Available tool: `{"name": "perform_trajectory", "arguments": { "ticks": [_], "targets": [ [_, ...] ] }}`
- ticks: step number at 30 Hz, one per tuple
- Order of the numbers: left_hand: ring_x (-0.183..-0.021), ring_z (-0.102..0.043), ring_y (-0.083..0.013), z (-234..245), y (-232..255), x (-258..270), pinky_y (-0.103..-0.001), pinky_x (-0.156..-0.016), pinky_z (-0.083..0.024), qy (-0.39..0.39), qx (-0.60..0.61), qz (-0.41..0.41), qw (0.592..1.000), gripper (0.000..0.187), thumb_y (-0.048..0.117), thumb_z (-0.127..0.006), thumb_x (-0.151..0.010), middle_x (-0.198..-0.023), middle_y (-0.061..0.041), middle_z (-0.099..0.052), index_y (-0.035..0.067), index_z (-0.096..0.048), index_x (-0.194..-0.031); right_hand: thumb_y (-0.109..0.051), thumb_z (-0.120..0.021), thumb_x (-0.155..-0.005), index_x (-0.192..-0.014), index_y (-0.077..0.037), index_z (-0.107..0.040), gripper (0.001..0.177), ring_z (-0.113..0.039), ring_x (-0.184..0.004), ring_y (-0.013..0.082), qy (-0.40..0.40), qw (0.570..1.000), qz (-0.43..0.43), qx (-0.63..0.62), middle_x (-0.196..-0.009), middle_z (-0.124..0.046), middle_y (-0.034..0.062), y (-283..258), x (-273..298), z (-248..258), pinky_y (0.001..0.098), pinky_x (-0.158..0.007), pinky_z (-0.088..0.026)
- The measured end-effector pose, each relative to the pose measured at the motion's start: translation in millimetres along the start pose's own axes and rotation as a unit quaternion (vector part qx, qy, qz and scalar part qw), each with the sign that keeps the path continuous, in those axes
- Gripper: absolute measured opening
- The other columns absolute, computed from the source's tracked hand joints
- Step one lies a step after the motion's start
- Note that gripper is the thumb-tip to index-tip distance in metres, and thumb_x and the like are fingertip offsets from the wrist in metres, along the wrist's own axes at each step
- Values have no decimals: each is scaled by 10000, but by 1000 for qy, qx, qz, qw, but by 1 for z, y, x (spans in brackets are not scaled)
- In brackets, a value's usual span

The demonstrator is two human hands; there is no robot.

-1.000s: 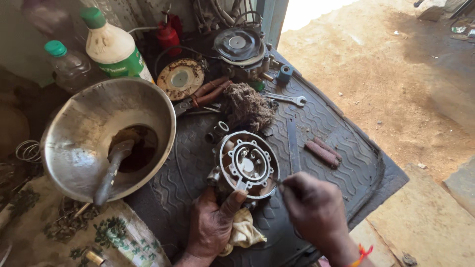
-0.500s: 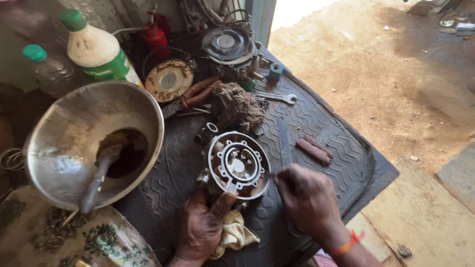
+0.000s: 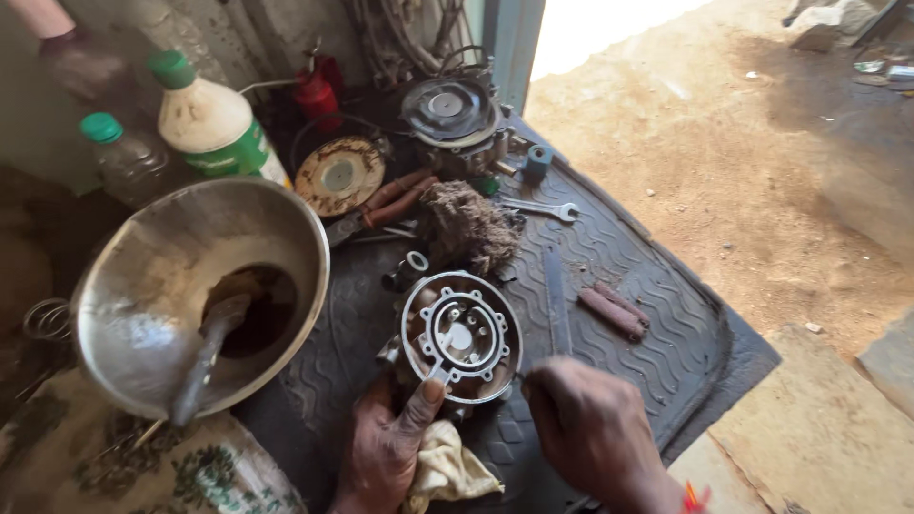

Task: The person works on a mechanical part using a small metal tool and a cloth. They use the tool to manipulate internal components and wipe parts of the object with the cloth.

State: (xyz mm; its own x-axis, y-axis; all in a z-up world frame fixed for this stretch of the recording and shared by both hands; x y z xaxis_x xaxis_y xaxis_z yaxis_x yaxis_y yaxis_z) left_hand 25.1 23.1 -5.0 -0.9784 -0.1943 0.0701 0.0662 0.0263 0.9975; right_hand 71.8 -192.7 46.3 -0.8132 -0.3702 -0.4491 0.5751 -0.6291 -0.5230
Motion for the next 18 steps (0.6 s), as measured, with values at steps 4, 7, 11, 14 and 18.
{"name": "perform_trajectory", "arguments": {
  "ticks": [4, 7, 11, 14, 18],
  "targets": [
    [-974, -688, -190, -6, -4, 7, -320, -871, -521, 7, 39, -12, 999, 616, 493, -701, -885, -1087, -119, -765, -18, -664, -1227, -120, -725, -819, -832, -90, -686, 51, -703, -719, 336, 1, 999, -43, 4, -775, -696, 117, 8, 20, 2, 405, -605, -549],
    [-1027, -640, -197, -14, -4, -1, -328, -907, -497, 29, 111, -42, 993, 692, 463, -754, -856, -1150, -126, -706, -42, -588, -1300, -112, -725, -831, -851, -88, -687, 49, -701, -741, 312, 35, 997, -67, -13, -780, -685, 105, 31, -2, 7, 394, -709, -557],
    [-1023, -683, -236, -11, -7, 0, -364, -915, -522, 76, 67, -3, 995, 710, 484, -753, -846, -1133, -159, -744, -48, -605, -1292, -92, -691, -834, -871, -96, -679, 39, -692, -776, 288, 26, 999, 14, -15, -800, -690, 69, 38, -27, 9, 400, -835, -539],
    [-1177, -640, -235, -12, -7, -7, -369, -1027, -479, 67, 127, -23, 989, 792, 486, -777, -817, -1259, -159, -691, -28, -530, -1366, -98, -684, -850, -914, -95, -710, 69, -700, -804, 294, 6, 1000, -2, -14, -842, -707, 71, 36, -40, 9, 396, -766, -532],
    [-1215, -646, -239, -11, -11, -7, -370, -1041, -485, 70, 102, 8, 992, 823, 510, -751, -802, -1282, -156, -695, -12, -523, -1396, -104, -675, -877, -929, -96, -730, 75, -699, -816, 290, -27, 999, -22, -20, -899, -709, 77, 39, -51, -2, 388, -696, -538]
  ]
}}
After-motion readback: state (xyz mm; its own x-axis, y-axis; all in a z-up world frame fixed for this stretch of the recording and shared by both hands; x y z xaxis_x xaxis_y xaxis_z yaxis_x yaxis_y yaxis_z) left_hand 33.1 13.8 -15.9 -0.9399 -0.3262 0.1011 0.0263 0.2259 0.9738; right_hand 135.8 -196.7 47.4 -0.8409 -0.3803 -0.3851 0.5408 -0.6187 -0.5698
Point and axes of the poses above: each hand's wrist, its own x-axis away from the middle knuckle, its own z-axis out of the back of the hand, y = z × x, the point moved 2 cm from there along -x, towards the middle knuckle
